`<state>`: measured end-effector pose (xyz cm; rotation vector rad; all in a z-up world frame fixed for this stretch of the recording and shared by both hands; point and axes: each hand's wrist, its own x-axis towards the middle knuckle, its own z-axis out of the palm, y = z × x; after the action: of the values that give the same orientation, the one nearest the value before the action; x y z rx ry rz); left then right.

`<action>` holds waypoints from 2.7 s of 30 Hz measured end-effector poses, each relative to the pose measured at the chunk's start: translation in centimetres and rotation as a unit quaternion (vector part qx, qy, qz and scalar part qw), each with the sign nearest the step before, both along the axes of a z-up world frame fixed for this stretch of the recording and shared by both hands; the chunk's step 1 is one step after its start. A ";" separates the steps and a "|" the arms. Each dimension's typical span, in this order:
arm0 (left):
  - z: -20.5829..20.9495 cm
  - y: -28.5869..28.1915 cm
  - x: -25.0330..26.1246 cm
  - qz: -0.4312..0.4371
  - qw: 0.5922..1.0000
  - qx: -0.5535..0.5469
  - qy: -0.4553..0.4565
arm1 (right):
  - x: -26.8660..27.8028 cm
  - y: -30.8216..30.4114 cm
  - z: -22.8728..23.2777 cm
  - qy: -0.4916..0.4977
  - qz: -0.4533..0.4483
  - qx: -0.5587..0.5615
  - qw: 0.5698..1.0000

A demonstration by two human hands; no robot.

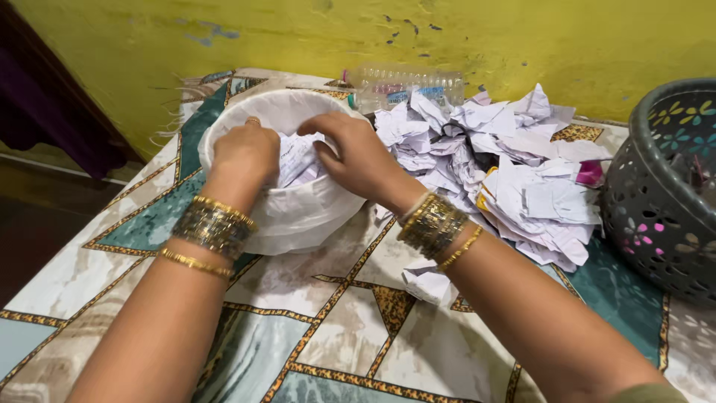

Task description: The person repeatedly picks up small pieces of paper from a pile on a patterned tablecloth, folds or crumples them, and places them into a white plastic-lined container. A black basket and a plastic bottle are visible nearby. The task continues throughout the clip with no other distinct actions.

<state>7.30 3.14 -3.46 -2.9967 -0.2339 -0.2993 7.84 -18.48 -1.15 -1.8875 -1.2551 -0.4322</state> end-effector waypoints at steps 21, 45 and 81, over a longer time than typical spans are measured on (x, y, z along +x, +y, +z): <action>-1.6 -17.8 -7.7 -0.391 0.869 -0.278 -0.125 | -2.3 -17.5 -2.0 0.053 -0.069 -0.233 0.968; -3.1 -21.3 -7.0 -0.370 0.798 -0.401 -0.256 | -4.7 -18.0 -0.1 0.004 -0.253 -0.050 0.966; 3.0 -3.4 -4.3 -0.027 0.977 -0.204 0.063 | 4.8 3.1 1.5 0.041 -0.104 -0.430 0.896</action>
<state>3.04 -0.29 -0.42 -3.4159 -0.2252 -0.0709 12.62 -15.43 0.38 -2.7608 -1.2984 0.1499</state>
